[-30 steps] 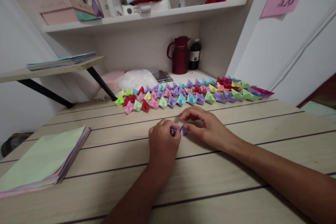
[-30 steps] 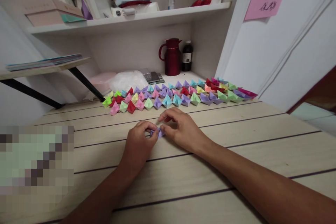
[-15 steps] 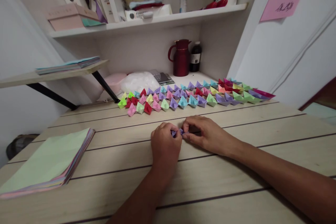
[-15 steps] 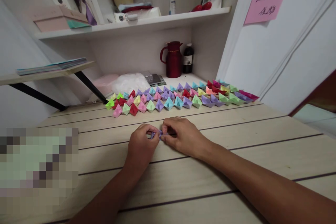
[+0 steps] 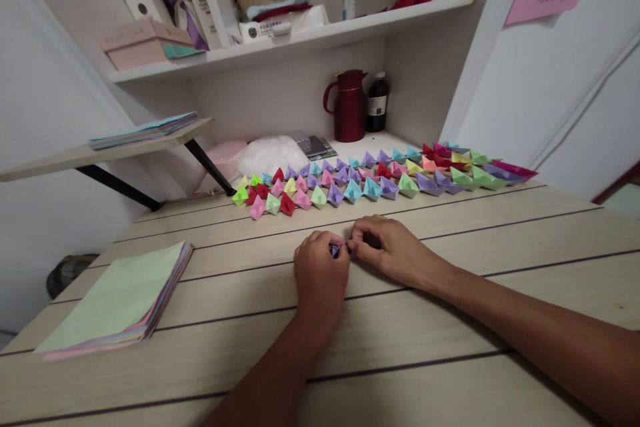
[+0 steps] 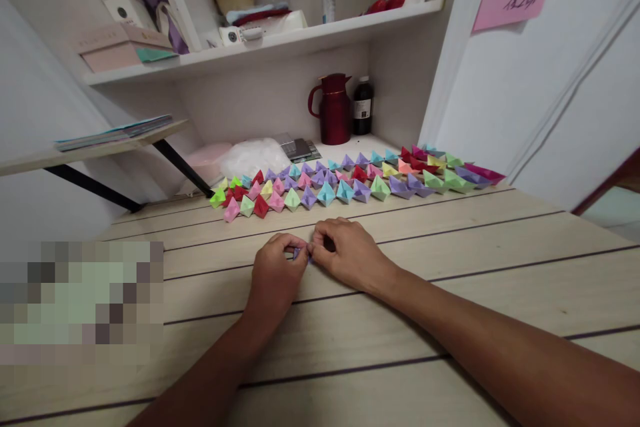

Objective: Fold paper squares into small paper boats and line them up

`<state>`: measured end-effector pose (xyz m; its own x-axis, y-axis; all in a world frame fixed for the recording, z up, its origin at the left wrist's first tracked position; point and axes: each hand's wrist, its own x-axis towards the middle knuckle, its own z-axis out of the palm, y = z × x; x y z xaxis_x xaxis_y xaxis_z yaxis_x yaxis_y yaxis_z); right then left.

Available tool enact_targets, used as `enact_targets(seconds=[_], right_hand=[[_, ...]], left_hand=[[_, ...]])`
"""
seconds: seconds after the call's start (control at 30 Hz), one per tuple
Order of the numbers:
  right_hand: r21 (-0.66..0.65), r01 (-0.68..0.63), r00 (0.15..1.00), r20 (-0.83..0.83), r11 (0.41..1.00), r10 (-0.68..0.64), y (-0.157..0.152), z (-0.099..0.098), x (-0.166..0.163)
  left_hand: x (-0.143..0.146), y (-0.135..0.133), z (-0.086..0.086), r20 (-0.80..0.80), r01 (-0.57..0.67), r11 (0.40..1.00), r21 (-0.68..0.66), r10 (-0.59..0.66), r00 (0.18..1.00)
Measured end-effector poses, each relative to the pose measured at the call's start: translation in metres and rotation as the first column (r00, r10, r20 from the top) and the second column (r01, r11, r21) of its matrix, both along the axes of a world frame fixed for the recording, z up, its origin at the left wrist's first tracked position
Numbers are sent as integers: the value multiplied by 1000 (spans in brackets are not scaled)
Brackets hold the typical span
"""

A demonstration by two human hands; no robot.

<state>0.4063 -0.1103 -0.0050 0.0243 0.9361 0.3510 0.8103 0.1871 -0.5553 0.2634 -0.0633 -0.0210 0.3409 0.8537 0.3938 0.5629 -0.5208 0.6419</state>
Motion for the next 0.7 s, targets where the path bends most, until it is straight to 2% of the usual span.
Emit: enact_targets(seconds=[0.2,0.43,0.7], right_hand=[[-19,-71,996,-50,997,70,0,0,6],[25,-15,1000,-7,1000,15,3,-3,1],[34,-51,999,-11,998,51,2,-4,2]], left_hand=[[-1,1,0,19,-6,1000,-21,7,1000],[-2,0,1,28,9,999,-35,-8,1000],[-3,-1,2,-24,48,998,-33,-49,998]])
